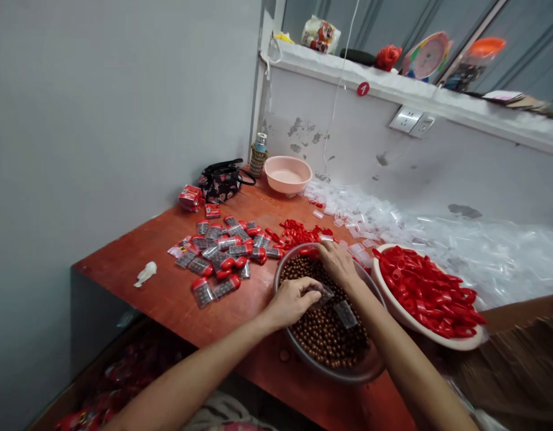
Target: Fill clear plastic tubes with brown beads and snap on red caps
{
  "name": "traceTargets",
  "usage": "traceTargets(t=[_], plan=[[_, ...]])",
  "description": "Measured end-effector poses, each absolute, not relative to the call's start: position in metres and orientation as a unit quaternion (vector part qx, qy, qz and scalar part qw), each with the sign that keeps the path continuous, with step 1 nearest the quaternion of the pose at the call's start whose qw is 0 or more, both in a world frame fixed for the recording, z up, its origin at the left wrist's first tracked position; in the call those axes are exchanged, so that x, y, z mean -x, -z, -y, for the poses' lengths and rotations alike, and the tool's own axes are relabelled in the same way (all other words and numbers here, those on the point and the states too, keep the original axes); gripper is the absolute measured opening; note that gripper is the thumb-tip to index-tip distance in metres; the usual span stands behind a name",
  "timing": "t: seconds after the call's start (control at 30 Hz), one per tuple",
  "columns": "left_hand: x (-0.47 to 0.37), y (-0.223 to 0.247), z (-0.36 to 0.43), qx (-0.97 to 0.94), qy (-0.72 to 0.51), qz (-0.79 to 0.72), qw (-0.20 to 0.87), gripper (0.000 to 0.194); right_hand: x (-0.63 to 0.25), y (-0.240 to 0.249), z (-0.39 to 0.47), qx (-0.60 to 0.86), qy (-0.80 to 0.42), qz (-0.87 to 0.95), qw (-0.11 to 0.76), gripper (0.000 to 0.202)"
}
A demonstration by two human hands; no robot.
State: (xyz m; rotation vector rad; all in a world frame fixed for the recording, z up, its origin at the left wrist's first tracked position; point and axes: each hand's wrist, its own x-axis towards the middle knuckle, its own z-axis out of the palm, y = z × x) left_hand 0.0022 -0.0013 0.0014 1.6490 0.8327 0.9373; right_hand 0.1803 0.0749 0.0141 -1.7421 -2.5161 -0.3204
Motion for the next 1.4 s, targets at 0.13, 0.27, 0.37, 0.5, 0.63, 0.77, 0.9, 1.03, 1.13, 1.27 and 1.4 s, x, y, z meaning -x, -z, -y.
traceTargets(t=[0.13,0.27,0.37,0.5,0.63,0.77,0.9,1.03,1.13,1.27,1.4], plan=[[-0.001,-0.002,0.001,-0.681,-0.412,-0.349,0.496,0.023,-0.178,-0.013,-0.084,0.568,0.092,0.817,0.031,0.022],[-0.003,0.004,0.000,-0.651,-0.438,-0.357,0.508,0.023,-0.187,-0.014,-0.075,0.584,0.055,0.808,0.058,0.013],[-0.005,0.010,-0.003,-0.612,-0.471,-0.363,0.521,0.024,-0.192,-0.016,-0.056,0.590,-0.031,0.796,0.130,0.017],[-0.009,0.013,-0.005,-0.549,-0.487,-0.329,0.594,0.022,-0.191,-0.018,-0.021,0.534,-0.240,0.752,0.303,0.021],[-0.008,0.009,-0.003,-0.516,-0.481,-0.305,0.640,0.021,-0.185,-0.019,0.003,0.503,-0.363,0.698,0.358,0.025],[-0.005,0.003,0.002,-0.558,-0.469,-0.311,0.609,0.021,-0.186,-0.022,0.011,0.524,-0.439,0.639,0.353,0.025],[-0.004,0.000,0.005,-0.638,-0.459,-0.342,0.516,0.022,-0.195,-0.031,0.016,0.533,-0.410,0.623,0.399,0.031],[-0.006,-0.002,0.006,-0.687,-0.451,-0.337,0.460,0.023,-0.193,-0.042,0.026,0.513,-0.295,0.685,0.425,0.035],[-0.007,-0.001,0.008,-0.704,-0.458,-0.327,0.433,0.023,-0.185,-0.045,0.031,0.493,-0.223,0.756,0.369,0.029],[-0.006,0.002,0.013,-0.707,-0.481,-0.325,0.403,0.023,-0.180,-0.043,0.034,0.490,-0.178,0.784,0.337,0.017],[-0.007,0.005,0.017,-0.719,-0.494,-0.321,0.369,0.027,-0.175,-0.043,0.040,0.489,-0.150,0.792,0.333,0.012]])
